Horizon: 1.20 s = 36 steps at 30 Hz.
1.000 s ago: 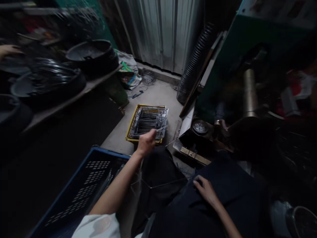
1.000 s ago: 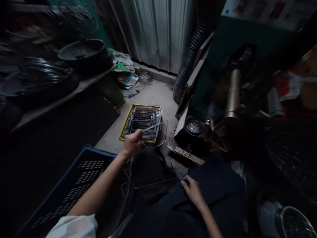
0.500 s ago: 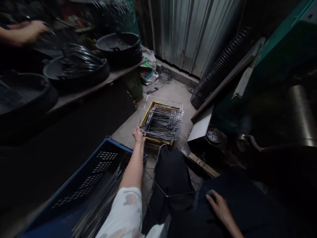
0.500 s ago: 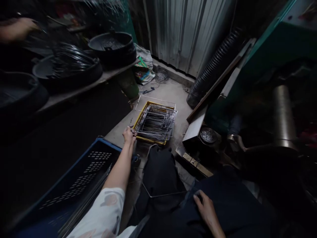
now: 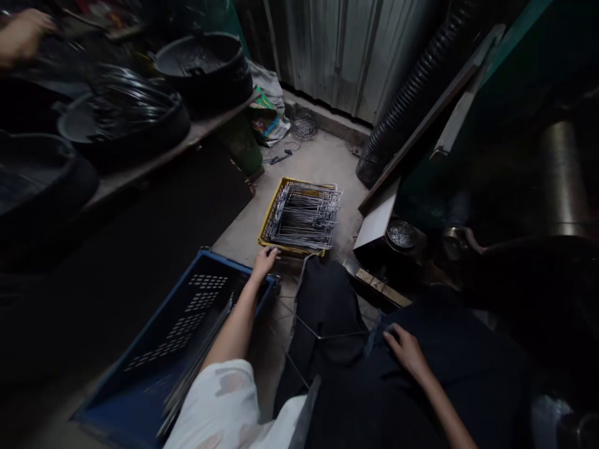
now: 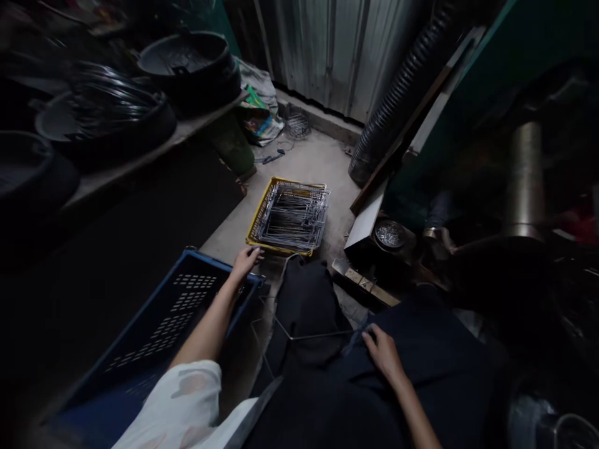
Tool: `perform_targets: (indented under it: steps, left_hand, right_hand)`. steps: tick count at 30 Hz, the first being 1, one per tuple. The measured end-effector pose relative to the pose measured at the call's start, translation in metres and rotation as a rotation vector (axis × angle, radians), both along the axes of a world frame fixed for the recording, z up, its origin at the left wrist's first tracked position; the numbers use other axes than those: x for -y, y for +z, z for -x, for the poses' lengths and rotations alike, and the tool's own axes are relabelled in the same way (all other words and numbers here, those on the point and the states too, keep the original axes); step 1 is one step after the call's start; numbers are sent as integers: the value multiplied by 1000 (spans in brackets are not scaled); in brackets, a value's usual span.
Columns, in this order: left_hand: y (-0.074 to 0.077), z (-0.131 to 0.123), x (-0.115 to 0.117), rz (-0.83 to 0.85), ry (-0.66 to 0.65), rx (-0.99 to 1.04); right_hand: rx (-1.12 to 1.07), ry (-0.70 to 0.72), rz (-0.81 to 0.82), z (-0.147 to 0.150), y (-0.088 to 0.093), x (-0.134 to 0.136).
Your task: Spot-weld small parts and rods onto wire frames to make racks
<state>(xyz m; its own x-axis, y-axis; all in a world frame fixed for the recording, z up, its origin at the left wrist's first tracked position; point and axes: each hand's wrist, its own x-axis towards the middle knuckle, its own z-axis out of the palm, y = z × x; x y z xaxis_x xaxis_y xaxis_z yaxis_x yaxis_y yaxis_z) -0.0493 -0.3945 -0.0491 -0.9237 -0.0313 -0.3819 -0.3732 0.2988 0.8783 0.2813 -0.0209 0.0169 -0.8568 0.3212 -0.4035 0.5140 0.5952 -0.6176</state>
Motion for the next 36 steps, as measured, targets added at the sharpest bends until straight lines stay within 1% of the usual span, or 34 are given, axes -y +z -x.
perform_targets:
  steps: [4, 6, 7, 9, 11, 12, 14, 16, 18, 21, 24, 28, 30, 32, 33, 34, 35, 36]
  left_hand:
    - [21, -97, 11, 179, -302, -128]
    - [27, -141, 8, 241, -456, -165]
    - [28, -159, 4, 274, -521, -178]
    - [28, -184, -7, 353, -616, -201]
    - [28, -194, -19, 442, -672, -218]
    - [28, -195, -24, 485, -693, -226]
    - [30, -192, -31, 561, -725, -240]
    - [37, -186, -35, 619, -750, -257]
    - [47, -179, -39, 659, -769, -283]
    - [70, -166, -50, 697, -810, -344]
    - [100, -147, -72, 700, -891, -435]
    - [141, -127, -110, 618, -1036, -571]
    - [154, -123, -129, 545, -1116, -625]
    - [158, -121, -150, 481, -1178, -663]
    - [157, -119, -162, 460, -1196, -649]
    - [156, -117, -175, 445, -1244, -614]
    - [155, -116, -189, 444, -1296, -606]
    - [154, -114, -204, 478, -1345, -603]
  right_hand:
    - [4, 119, -20, -6, -3, -1]
    - [17, 198, -78, -7, -2, 3]
    - [31, 248, -121, -7, -1, 6]
    - [80, 362, -224, -4, 3, 15]
    - [128, 464, -314, 1, 7, 22]
    - [140, 496, -345, 2, 9, 25]
    - [130, 517, -384, 4, 10, 28]
    - [95, 488, -405, 2, 10, 28]
    - [39, 428, -415, -2, 9, 24]
    - [-79, 309, -399, -2, 8, 14]
    - [-158, 214, -363, 8, 8, 1]
    - [-162, 78, -343, 30, 14, -9]
    - [-155, 23, -299, 38, 18, -10]
    - [-137, -4, -235, 46, 21, -12]
    - [-139, -8, -211, 48, 23, -15]
    - [-147, -6, -199, 50, 25, -18]
    - [-147, 0, -197, 49, 27, -22]
    - [-164, 6, -202, 46, 32, -27]
